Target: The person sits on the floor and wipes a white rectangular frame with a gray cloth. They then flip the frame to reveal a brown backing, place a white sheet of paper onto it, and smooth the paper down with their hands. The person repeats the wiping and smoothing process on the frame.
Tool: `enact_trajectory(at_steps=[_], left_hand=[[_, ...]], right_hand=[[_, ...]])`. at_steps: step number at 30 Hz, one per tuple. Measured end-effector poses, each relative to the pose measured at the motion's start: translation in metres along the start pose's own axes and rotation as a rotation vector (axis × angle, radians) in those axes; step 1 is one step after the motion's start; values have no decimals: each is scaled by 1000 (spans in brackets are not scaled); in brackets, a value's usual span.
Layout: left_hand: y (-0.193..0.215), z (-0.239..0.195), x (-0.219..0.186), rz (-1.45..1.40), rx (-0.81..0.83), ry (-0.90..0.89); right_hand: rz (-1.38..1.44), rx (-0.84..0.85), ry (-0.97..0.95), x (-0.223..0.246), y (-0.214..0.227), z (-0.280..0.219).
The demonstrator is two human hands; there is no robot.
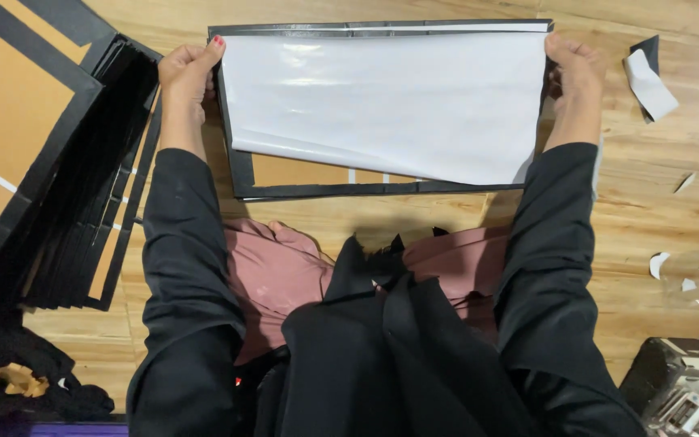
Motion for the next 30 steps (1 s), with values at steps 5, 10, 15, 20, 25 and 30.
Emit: enact_trajectory(at_steps=[5, 10, 15, 20, 25, 30], left_hand=[[-1, 2, 0, -40, 18, 0], [4, 6, 4, -109, -155, 122], [-79, -56, -83, 245, 4, -558], [-160, -129, -57, 935, 434, -905], [-141, -170, -38, 1293, 514, -999], [-116, -198, -27, 1076, 644, -1159]], right_hand=[[-25, 64, -72, -4, 6, 19], [417, -175, 359, -8, 34, 35], [136, -71, 1208, 20, -60, -137], [-985, -101, 845, -23, -115, -173], [-978, -153, 1048, -61, -101, -161], [-953, 125, 1136, -80, -70, -173]])
Point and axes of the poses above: each hand's wrist, its own z-axis towards the middle knuckle, its own y-axis out of the back of the hand, x = y × z, the point moved 6 cm from there along z, towards the middle knuckle, and after that the axes turned 11 degrees about -y, right-handed, at the moved point
